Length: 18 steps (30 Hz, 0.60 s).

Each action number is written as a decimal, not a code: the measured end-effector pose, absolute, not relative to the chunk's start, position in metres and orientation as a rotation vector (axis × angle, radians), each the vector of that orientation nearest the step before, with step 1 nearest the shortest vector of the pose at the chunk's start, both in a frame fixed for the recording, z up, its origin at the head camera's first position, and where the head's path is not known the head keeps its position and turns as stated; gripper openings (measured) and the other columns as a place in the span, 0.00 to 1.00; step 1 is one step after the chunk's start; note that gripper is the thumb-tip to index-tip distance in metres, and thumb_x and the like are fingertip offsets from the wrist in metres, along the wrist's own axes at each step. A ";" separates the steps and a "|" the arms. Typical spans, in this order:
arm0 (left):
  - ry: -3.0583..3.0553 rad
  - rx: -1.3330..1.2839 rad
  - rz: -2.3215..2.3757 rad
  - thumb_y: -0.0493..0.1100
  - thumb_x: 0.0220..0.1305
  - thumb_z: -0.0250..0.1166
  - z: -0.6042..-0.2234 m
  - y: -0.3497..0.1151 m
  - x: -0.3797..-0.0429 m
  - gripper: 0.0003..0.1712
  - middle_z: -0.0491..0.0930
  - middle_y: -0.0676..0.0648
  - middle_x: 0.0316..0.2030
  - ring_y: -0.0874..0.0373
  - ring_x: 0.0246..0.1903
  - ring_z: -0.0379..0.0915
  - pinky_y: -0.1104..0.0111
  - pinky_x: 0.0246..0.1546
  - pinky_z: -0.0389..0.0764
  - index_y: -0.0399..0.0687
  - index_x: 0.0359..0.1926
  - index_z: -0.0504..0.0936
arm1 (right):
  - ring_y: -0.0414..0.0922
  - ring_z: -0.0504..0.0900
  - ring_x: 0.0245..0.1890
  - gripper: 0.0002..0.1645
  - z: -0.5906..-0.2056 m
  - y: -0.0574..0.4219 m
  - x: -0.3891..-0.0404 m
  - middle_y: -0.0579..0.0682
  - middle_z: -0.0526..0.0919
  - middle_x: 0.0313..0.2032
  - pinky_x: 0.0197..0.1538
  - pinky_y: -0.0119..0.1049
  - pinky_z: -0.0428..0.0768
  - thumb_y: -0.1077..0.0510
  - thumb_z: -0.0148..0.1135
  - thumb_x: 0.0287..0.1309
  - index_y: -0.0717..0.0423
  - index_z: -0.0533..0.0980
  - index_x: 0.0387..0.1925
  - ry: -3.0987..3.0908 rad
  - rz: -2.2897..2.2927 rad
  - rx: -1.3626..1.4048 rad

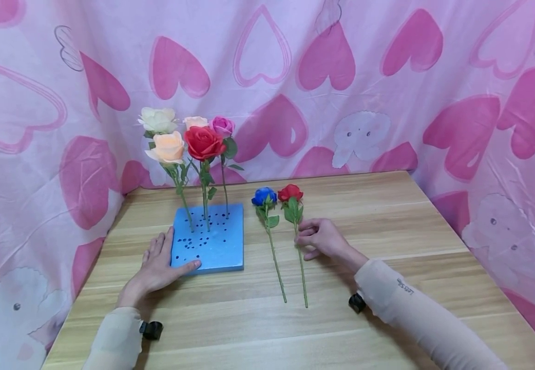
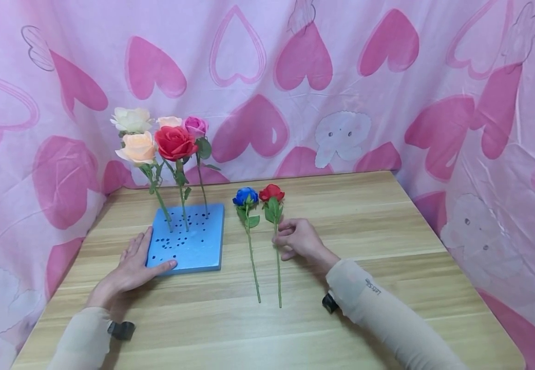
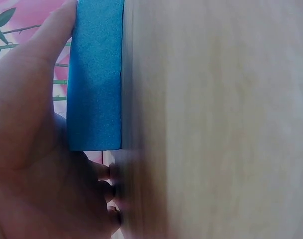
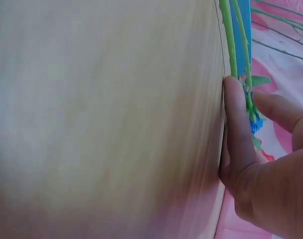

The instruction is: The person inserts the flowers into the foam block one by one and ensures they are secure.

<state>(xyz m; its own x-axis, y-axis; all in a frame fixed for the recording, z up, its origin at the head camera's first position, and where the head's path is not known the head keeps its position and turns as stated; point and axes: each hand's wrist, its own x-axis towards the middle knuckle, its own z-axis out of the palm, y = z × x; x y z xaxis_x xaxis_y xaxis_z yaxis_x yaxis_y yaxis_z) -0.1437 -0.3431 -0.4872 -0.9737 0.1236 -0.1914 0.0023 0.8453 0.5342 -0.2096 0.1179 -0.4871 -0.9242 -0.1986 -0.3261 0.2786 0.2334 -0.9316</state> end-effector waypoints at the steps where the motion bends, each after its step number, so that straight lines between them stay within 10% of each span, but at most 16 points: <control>1: 2.806 0.096 0.810 0.75 0.67 0.71 -0.487 -0.343 -0.144 0.79 0.33 0.20 0.86 0.17 0.84 0.23 0.22 0.79 0.32 0.38 0.90 0.29 | 0.52 0.91 0.45 0.30 -0.488 0.117 -0.209 0.63 0.84 0.54 0.41 0.50 0.95 0.71 0.76 0.66 0.68 0.78 0.67 2.147 -1.723 0.073; 18: 2.814 0.098 0.806 0.75 0.68 0.70 -0.487 -0.343 -0.145 0.79 0.32 0.20 0.86 0.17 0.84 0.23 0.21 0.79 0.33 0.38 0.90 0.29 | 0.48 0.86 0.27 0.28 -0.487 0.106 -0.205 0.58 0.79 0.50 0.33 0.47 0.94 0.68 0.81 0.63 0.62 0.81 0.62 2.308 -1.568 0.104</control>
